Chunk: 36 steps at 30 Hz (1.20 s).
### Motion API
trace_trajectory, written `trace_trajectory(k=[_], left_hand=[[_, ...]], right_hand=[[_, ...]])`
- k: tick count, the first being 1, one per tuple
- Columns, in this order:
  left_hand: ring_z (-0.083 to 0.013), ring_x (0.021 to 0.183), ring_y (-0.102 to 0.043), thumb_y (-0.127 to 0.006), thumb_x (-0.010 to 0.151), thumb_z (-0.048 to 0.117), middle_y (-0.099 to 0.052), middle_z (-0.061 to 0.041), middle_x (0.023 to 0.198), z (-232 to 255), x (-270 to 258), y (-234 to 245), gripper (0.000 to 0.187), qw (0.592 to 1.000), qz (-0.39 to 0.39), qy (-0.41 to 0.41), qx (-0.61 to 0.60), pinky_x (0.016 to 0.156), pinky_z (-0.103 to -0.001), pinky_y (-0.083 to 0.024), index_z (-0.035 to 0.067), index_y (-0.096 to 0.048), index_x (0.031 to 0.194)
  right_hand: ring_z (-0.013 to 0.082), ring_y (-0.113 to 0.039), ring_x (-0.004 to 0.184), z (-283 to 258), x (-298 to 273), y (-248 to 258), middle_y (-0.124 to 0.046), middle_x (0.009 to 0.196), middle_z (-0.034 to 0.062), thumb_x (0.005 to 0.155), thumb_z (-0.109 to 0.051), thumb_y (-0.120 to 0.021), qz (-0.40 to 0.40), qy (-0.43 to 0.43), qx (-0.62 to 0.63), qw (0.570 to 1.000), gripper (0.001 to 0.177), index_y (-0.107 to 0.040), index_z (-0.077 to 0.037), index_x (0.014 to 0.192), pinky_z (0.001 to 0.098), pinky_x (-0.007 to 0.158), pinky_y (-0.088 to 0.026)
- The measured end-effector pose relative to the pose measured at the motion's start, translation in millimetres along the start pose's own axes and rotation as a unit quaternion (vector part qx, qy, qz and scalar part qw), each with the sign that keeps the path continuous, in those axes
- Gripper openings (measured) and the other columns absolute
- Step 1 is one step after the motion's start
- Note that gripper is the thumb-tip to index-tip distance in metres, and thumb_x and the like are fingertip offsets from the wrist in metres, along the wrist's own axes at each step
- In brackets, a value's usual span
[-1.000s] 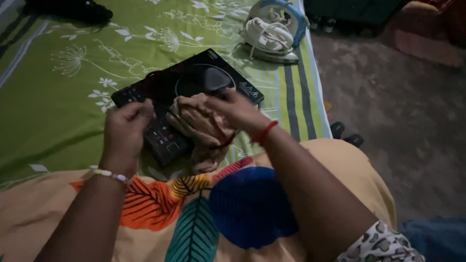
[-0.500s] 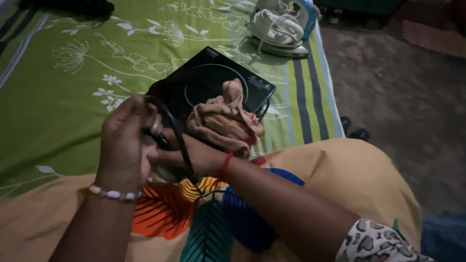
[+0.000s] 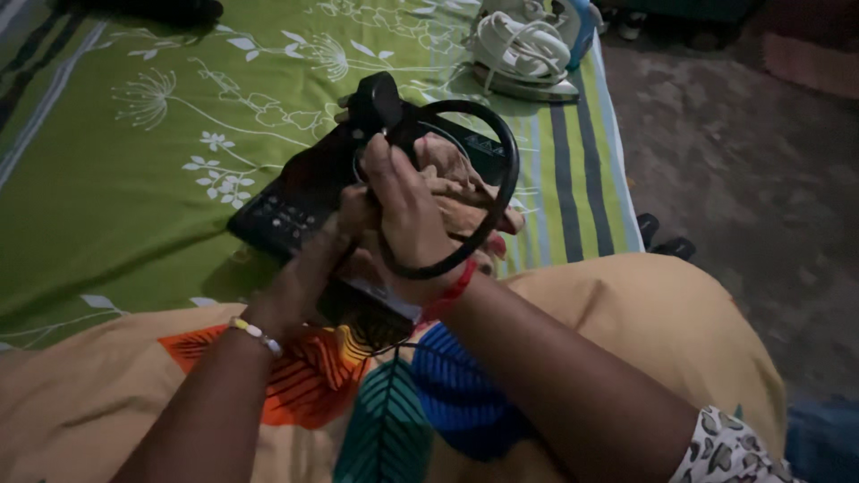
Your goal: The person wipes the surface of a black induction cooktop with a brown cloth. They clean the top glass surface, the control panel, the sides, and the bottom of the device while sitting on a bed.
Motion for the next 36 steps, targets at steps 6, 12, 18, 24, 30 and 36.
trace_trajectory(k=[6, 12, 18, 24, 30, 36], left_hand=[[-0.0318, 0.110, -0.073, -0.080, 0.091, 0.042, -0.071, -0.021, 0.127, 27, -7, 53, 0.064, 0.877, 0.355, -0.059, 0.319, 0.092, -0.041, -0.059, -0.003, -0.061, 0.131], [-0.0329, 0.114, -0.067, -0.082, 0.083, 0.031, -0.064, -0.021, 0.139, -24, 22, 85, 0.063, 0.937, 0.303, 0.092, 0.144, 0.094, -0.045, -0.055, -0.001, -0.060, 0.134], [-0.0340, 0.113, -0.064, -0.084, 0.085, 0.022, -0.059, -0.023, 0.138, -16, 21, 75, 0.064, 0.943, 0.301, 0.078, 0.116, 0.093, -0.047, -0.055, -0.006, -0.052, 0.133], [-0.0297, 0.095, -0.070, -0.080, 0.087, 0.018, -0.072, -0.019, 0.120, 37, 22, 58, 0.040, 0.952, 0.291, -0.088, 0.032, 0.085, -0.046, -0.057, -0.004, -0.068, 0.118], [-0.0277, 0.096, -0.073, -0.068, 0.090, 0.005, -0.071, -0.013, 0.112, 33, 32, 54, 0.030, 0.966, 0.219, -0.084, -0.111, 0.086, -0.047, -0.063, 0.004, -0.058, 0.118], [-0.0265, 0.096, -0.074, -0.064, 0.091, 0.001, -0.072, -0.012, 0.112, 28, 51, 68, 0.030, 0.978, 0.155, -0.132, -0.048, 0.087, -0.045, -0.062, 0.005, -0.057, 0.119]], right_hand=[[0.0102, -0.048, 0.063, -15, -6, 2, -0.047, 0.072, 0.0029, 0.117, -0.044, -0.037, -0.040, 0.193, -0.133, 0.971, 0.042, -0.050, -0.004, 0.117, 0.0254, 0.061, -0.042], [0.0069, -0.050, 0.086, 22, -5, 4, -0.055, 0.094, -0.0048, 0.114, -0.042, -0.047, -0.049, 0.120, -0.134, 0.982, 0.038, -0.057, -0.006, 0.122, 0.0246, 0.077, -0.042], [0.0072, -0.052, 0.062, 9, -3, 9, -0.052, 0.076, -0.0011, 0.107, -0.045, -0.047, 0.000, -0.047, -0.218, 0.975, 0.037, -0.061, -0.010, 0.107, 0.0252, 0.055, -0.044], [0.0084, -0.057, 0.066, -7, 0, 10, -0.059, 0.077, 0.0012, 0.111, -0.043, -0.051, -0.152, -0.097, -0.400, 0.899, 0.042, -0.064, -0.006, 0.096, 0.0266, 0.057, -0.047], [0.0116, -0.048, 0.050, 15, 1, 20, -0.049, 0.061, 0.0013, 0.108, -0.043, -0.053, -0.131, -0.176, -0.236, 0.947, 0.046, -0.058, -0.006, 0.082, 0.0291, 0.044, -0.039], [0.0124, -0.060, 0.062, 60, -21, 7, -0.062, 0.072, 0.0005, 0.099, -0.049, -0.058, -0.147, -0.290, -0.298, 0.898, 0.045, -0.063, -0.005, 0.109, 0.0286, 0.056, -0.051]])
Point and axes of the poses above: each hand's wrist, its own x-axis towards the middle knuckle, its own y-axis out of the back of the hand, z = x × y, the point moved 6 cm from there along x, towards the middle knuckle
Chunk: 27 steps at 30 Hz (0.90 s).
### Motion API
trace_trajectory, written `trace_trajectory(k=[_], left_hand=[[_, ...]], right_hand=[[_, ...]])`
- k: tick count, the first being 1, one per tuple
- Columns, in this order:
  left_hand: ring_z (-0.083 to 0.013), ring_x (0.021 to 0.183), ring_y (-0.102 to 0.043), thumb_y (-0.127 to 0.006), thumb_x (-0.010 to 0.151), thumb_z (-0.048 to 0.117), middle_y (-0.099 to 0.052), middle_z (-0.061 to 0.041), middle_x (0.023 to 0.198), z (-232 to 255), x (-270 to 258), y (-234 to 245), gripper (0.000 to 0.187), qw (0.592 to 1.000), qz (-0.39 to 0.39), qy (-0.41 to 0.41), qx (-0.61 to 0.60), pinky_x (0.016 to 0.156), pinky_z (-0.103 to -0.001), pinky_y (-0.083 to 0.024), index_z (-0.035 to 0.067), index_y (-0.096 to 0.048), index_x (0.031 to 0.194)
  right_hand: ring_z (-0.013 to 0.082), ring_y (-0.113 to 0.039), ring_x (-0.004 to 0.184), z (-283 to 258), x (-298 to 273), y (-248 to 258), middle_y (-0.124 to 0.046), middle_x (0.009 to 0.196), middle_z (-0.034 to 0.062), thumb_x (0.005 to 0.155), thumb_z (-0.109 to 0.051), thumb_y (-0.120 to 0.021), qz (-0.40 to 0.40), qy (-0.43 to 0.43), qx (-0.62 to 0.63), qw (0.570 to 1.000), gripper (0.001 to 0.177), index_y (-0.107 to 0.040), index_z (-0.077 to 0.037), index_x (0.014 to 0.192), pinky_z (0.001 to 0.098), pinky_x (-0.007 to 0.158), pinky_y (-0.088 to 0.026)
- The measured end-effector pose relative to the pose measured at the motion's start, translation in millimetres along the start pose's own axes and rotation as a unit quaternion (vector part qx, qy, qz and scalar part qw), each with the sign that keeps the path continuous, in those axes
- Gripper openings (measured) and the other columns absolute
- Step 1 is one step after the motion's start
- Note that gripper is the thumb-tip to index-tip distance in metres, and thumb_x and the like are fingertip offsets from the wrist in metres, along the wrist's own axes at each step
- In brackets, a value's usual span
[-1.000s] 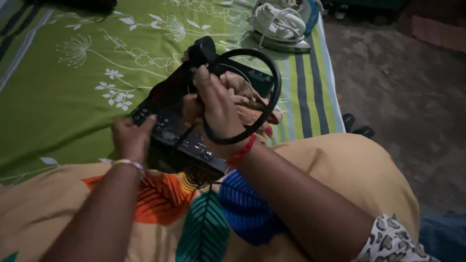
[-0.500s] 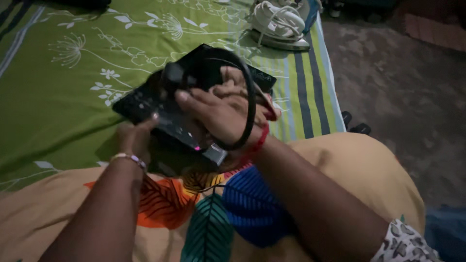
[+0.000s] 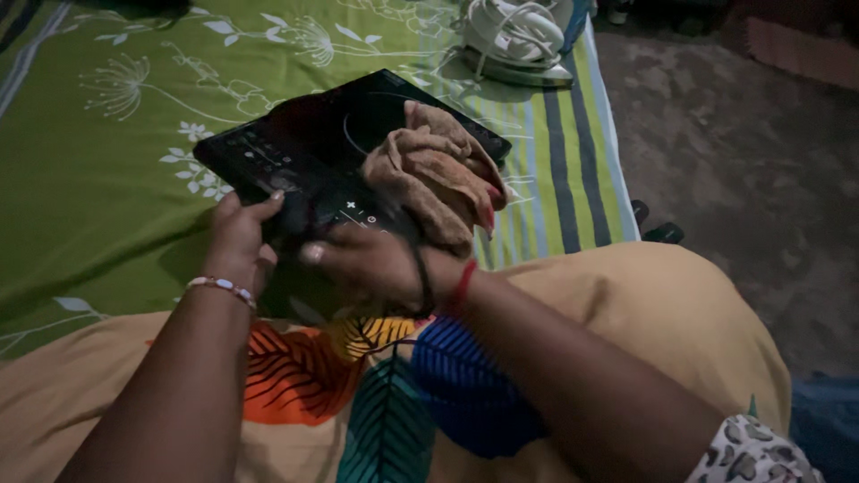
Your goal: The person wipes the surface of a black induction cooktop with a brown cloth. They clean the top glass surface, the control panel, the sides, and the bottom of the device while sitting on a bed.
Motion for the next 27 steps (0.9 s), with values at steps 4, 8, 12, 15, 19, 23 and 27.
trace_trajectory(k=[4, 8, 12, 15, 19, 23, 27], left_hand=[[-0.0213, 0.092, -0.072, -0.069, 0.093, 0.002, -0.072, -0.010, 0.108, -11, 37, 22, 0.022, 0.998, -0.024, -0.041, 0.036, 0.083, -0.036, -0.060, 0.002, -0.066, 0.114], [-0.0243, 0.082, -0.062, -0.074, 0.100, 0.014, -0.067, -0.016, 0.101, 0, 46, 43, 0.025, 0.970, 0.035, -0.057, 0.234, 0.071, -0.038, -0.052, -0.008, -0.067, 0.108], [-0.0215, 0.094, -0.065, -0.072, 0.091, 0.010, -0.069, -0.013, 0.115, 21, 22, 30, 0.041, 0.985, 0.034, -0.025, 0.166, 0.074, -0.034, -0.052, -0.008, -0.060, 0.127], [-0.0217, 0.103, -0.064, -0.070, 0.092, 0.013, -0.068, -0.014, 0.125, 43, -1, 21, 0.055, 0.967, 0.024, 0.048, 0.249, 0.082, -0.034, -0.051, -0.003, -0.051, 0.142], [-0.0262, 0.101, -0.067, -0.066, 0.089, 0.007, -0.069, -0.015, 0.126, 61, -7, 20, 0.058, 0.885, -0.070, 0.146, 0.436, 0.083, -0.041, -0.055, 0.006, -0.054, 0.146], [-0.0270, 0.100, -0.065, -0.071, 0.091, 0.010, -0.071, -0.017, 0.124, 65, 15, 36, 0.055, 0.857, -0.066, 0.131, 0.494, 0.080, -0.043, -0.053, 0.004, -0.058, 0.144], [-0.0277, 0.088, -0.057, -0.069, 0.097, 0.014, -0.068, -0.022, 0.110, 62, 40, 46, 0.036, 0.851, -0.055, 0.110, 0.510, 0.072, -0.042, -0.046, -0.001, -0.071, 0.130]], right_hand=[[0.0139, -0.065, 0.071, 11, -12, -32, -0.067, 0.078, 0.0032, 0.093, -0.042, -0.060, -0.086, -0.052, -0.145, 0.984, 0.049, -0.060, -0.009, 0.129, 0.0309, 0.061, -0.054], [0.0158, -0.071, 0.079, -7, -18, -36, -0.072, 0.086, 0.0076, 0.097, -0.038, -0.059, -0.027, 0.074, -0.235, 0.969, 0.044, -0.062, -0.006, 0.126, 0.0306, 0.072, -0.057], [0.0224, -0.071, 0.080, -5, -20, -35, -0.070, 0.092, 0.0149, 0.096, -0.029, -0.056, -0.022, 0.035, -0.079, 0.996, 0.039, -0.058, -0.003, 0.124, 0.0360, 0.068, -0.060], [0.0244, -0.072, 0.080, -5, -17, -31, -0.072, 0.092, 0.0151, 0.093, -0.030, -0.058, 0.013, 0.014, -0.136, 0.991, 0.037, -0.057, -0.005, 0.121, 0.0360, 0.068, -0.059], [0.0296, -0.074, 0.079, -5, -23, -26, -0.072, 0.088, 0.0187, 0.092, -0.028, -0.059, 0.009, 0.004, -0.184, 0.983, 0.034, -0.057, -0.003, 0.115, 0.0383, 0.068, -0.058], [0.0365, -0.070, 0.091, -12, -21, -27, -0.069, 0.094, 0.0216, 0.092, -0.026, -0.065, 0.077, 0.163, -0.273, 0.945, 0.036, -0.056, 0.000, 0.116, 0.0439, 0.077, -0.056], [0.0361, -0.062, 0.117, -18, -17, -25, -0.066, 0.117, 0.0171, 0.085, -0.033, -0.072, 0.208, 0.228, -0.416, 0.856, 0.047, -0.058, -0.007, 0.121, 0.0581, 0.098, -0.047]])
Point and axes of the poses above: each hand's wrist, its own x-axis towards the middle knuckle, its own y-axis out of the back of the hand, z = x × y, the point moved 6 cm from there along x, towards the middle knuckle
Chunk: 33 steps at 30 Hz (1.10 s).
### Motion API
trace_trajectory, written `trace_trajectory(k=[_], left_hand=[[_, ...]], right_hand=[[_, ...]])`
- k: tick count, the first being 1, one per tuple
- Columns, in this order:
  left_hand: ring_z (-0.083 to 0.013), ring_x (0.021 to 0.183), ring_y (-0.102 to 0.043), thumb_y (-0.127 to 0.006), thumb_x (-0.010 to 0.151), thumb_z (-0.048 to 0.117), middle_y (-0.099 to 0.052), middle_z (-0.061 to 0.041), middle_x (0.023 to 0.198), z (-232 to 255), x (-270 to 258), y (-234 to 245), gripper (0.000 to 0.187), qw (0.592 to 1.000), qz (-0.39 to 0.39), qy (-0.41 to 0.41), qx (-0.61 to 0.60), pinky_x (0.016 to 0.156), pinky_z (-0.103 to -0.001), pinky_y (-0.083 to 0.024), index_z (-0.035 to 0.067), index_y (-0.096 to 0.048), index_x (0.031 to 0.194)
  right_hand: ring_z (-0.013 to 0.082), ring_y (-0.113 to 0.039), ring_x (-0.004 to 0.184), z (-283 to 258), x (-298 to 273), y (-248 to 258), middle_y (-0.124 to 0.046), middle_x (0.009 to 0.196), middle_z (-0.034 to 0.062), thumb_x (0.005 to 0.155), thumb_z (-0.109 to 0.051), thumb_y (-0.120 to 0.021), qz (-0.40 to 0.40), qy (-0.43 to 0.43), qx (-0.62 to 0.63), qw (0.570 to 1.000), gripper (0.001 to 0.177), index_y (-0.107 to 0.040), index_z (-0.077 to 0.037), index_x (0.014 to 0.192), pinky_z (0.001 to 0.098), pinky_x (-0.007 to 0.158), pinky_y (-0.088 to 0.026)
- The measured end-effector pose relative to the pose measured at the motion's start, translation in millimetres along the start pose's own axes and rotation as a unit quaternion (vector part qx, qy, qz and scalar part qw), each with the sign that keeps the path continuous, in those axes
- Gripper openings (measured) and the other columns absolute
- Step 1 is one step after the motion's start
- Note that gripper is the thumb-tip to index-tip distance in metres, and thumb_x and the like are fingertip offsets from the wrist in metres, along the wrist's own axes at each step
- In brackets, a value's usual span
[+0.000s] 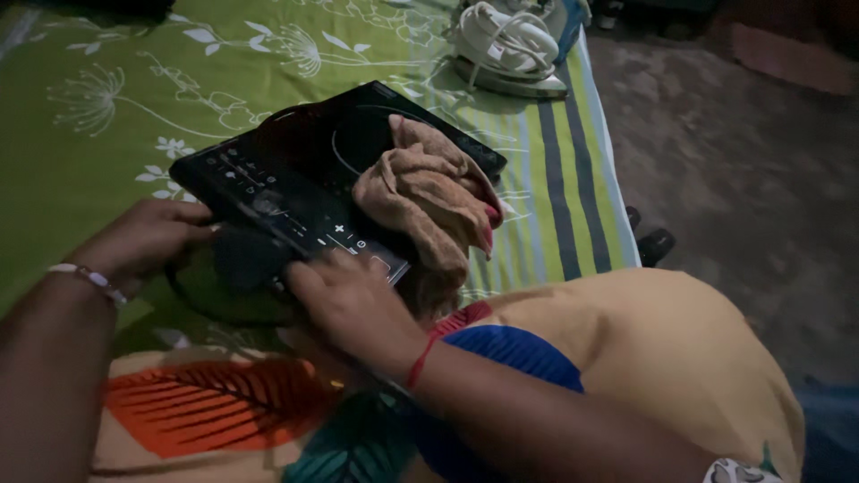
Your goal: The person wipes the surface of a black induction cooktop with a brown cloth. They clean the top glass surface, the control panel, the sides, and the bottom of the device while sitting on a bed.
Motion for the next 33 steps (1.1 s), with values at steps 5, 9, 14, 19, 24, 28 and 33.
trace_trajectory(k=[5, 9, 14, 19, 24, 28, 33], left_hand=[[-0.0179, 0.078, -0.060, -0.063, 0.097, 0.009, -0.068, -0.009, 0.100, -11, 27, 0, 0.020, 0.989, 0.052, 0.024, -0.138, 0.064, -0.035, -0.048, 0.001, -0.068, 0.115], [-0.0150, 0.077, -0.052, -0.062, 0.100, 0.010, -0.062, -0.006, 0.099, -30, 57, -10, 0.019, 0.972, 0.020, 0.011, -0.232, 0.061, -0.030, -0.041, 0.001, -0.064, 0.117], [-0.0136, 0.079, -0.053, -0.062, 0.095, 0.007, -0.066, -0.005, 0.100, -35, 48, -7, 0.025, 0.978, 0.022, 0.007, -0.207, 0.063, -0.027, -0.041, 0.001, -0.066, 0.119], [-0.0084, 0.081, -0.059, -0.061, 0.094, 0.006, -0.071, -0.001, 0.101, -18, 41, 4, 0.026, 0.972, 0.031, -0.042, -0.229, 0.062, -0.026, -0.041, 0.006, -0.064, 0.120], [-0.0121, 0.075, -0.055, -0.060, 0.103, 0.014, -0.068, -0.007, 0.095, -23, 52, 13, 0.027, 0.970, 0.028, -0.050, -0.235, 0.058, -0.027, -0.036, -0.005, -0.068, 0.120], [-0.0114, 0.079, -0.065, -0.061, 0.099, 0.012, -0.072, -0.006, 0.101, -48, 75, 27, 0.019, 0.970, 0.110, 0.016, -0.216, 0.060, -0.026, -0.044, 0.005, -0.068, 0.115], [-0.0124, 0.071, -0.056, -0.060, 0.101, 0.011, -0.071, -0.006, 0.095, -77, 136, 41, 0.019, 0.957, 0.081, -0.024, -0.278, 0.056, -0.028, -0.036, 0.003, -0.073, 0.112]], right_hand=[[0.0455, -0.040, 0.144, 9, 15, -5, -0.039, 0.154, 0.0226, 0.091, -0.038, -0.075, 0.062, 0.018, -0.131, 0.989, 0.052, -0.054, -0.012, 0.130, 0.0689, 0.111, -0.034], [0.0538, -0.033, 0.140, 18, 19, -32, -0.023, 0.163, 0.0216, 0.076, -0.024, -0.075, -0.086, -0.036, -0.185, 0.978, 0.079, -0.041, -0.029, 0.148, 0.0740, 0.099, -0.034], [0.0597, -0.031, 0.140, 22, 17, -46, -0.013, 0.167, 0.0210, 0.080, -0.023, -0.073, -0.136, -0.063, -0.228, 0.962, 0.087, -0.031, -0.045, 0.153, 0.0767, 0.098, -0.036], [0.0622, -0.035, 0.135, 27, 12, -51, -0.015, 0.162, 0.0285, 0.089, -0.023, -0.064, -0.095, -0.054, -0.261, 0.959, 0.077, -0.031, -0.043, 0.156, 0.0769, 0.095, -0.037], [0.0612, -0.041, 0.133, 32, 4, -47, -0.023, 0.161, 0.0308, 0.093, -0.031, -0.057, -0.069, 0.027, -0.284, 0.956, 0.062, -0.040, -0.039, 0.152, 0.0757, 0.095, -0.041], [0.0606, -0.048, 0.130, 30, -9, -33, -0.032, 0.158, 0.0277, 0.094, -0.032, -0.055, -0.064, 0.126, -0.334, 0.932, 0.045, -0.055, -0.037, 0.138, 0.0746, 0.095, -0.045], [0.0623, -0.053, 0.121, 21, -21, -15, -0.037, 0.152, 0.0307, 0.081, -0.035, -0.061, -0.105, 0.153, -0.303, 0.935, 0.041, -0.062, -0.029, 0.121, 0.0718, 0.091, -0.050]])
Point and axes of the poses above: each hand's wrist, its own x-axis towards the middle knuckle, its own y-axis out of the back of the hand, z = x × y, the point moved 6 cm from there along x, towards the middle knuckle
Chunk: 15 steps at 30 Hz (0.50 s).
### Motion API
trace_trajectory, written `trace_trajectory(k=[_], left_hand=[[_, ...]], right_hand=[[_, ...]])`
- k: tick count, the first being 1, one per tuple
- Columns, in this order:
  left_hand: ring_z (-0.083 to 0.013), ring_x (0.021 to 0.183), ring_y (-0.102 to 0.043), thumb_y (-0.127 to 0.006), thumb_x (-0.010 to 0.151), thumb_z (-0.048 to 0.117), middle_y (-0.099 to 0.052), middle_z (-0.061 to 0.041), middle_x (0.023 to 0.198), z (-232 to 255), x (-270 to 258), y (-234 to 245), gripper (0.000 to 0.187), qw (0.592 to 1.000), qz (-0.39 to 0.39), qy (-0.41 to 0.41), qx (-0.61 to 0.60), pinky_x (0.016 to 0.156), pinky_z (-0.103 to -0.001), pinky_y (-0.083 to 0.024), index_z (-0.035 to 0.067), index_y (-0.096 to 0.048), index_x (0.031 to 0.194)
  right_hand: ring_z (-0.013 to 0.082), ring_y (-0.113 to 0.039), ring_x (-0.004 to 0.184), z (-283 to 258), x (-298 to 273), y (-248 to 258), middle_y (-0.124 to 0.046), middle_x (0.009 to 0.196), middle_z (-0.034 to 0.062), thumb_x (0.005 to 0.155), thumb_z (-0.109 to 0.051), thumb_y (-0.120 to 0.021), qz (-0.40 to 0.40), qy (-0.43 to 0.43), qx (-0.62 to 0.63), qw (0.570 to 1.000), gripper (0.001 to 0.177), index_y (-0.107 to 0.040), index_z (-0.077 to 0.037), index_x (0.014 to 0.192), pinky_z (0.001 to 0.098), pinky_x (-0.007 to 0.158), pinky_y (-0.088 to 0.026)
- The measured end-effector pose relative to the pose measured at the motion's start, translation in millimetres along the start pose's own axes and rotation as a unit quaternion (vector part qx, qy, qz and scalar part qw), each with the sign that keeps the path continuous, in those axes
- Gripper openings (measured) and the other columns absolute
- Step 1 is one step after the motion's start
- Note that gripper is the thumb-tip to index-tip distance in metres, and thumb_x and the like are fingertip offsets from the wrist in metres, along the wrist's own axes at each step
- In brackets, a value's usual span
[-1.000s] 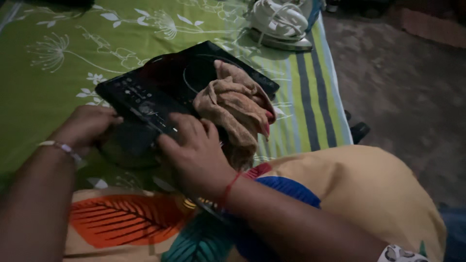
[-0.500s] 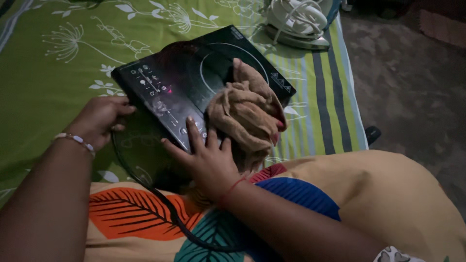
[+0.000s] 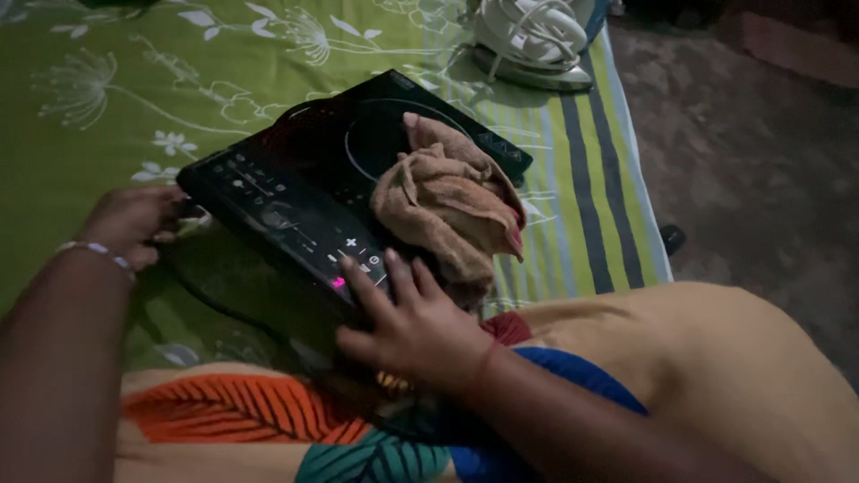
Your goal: The person wipes the surface of a black induction cooktop with a brown cloth. They clean the top glass surface, the control panel, the sides, and the bottom of the device while sitting on a bed.
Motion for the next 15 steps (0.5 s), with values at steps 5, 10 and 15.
trace_trajectory(k=[5, 10, 15], left_hand=[[-0.0125, 0.064, -0.053, -0.062, 0.099, 0.009, -0.068, -0.003, 0.090, -8, 48, 10, 0.016, 0.998, 0.039, 0.014, 0.049, 0.051, -0.030, -0.039, 0.008, -0.072, 0.110], [-0.0102, 0.067, -0.058, -0.062, 0.098, 0.000, -0.071, -0.011, 0.094, -11, 67, 6, 0.016, 0.996, 0.060, -0.063, 0.027, 0.049, -0.025, -0.034, -0.002, -0.068, 0.113], [-0.0095, 0.061, -0.050, -0.059, 0.103, 0.009, -0.070, -0.011, 0.094, 14, 38, 6, 0.016, 0.997, -0.001, -0.010, 0.074, 0.047, -0.025, -0.032, -0.003, -0.067, 0.111]], right_hand=[[0.0409, -0.065, 0.121, -5, -13, 1, -0.057, 0.148, 0.0190, 0.092, -0.030, -0.065, -0.011, -0.011, 0.082, 0.997, 0.030, -0.064, -0.013, 0.117, 0.0505, 0.086, -0.059], [0.0333, -0.069, 0.108, 9, -9, -23, -0.070, 0.120, 0.0115, 0.093, -0.018, -0.059, -0.159, -0.132, 0.161, 0.965, 0.029, -0.066, -0.017, 0.122, 0.0455, 0.073, -0.059], [0.0323, -0.071, 0.109, 29, -11, -53, -0.073, 0.119, 0.0176, 0.089, -0.044, -0.070, -0.284, -0.277, 0.341, 0.852, 0.053, -0.062, -0.010, 0.130, 0.0432, 0.089, -0.058]])
Point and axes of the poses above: each hand's wrist, its own x-axis towards the middle knuckle, its own y-axis out of the back of the hand, z = x × y, the point moved 6 cm from there along x, towards the middle knuckle
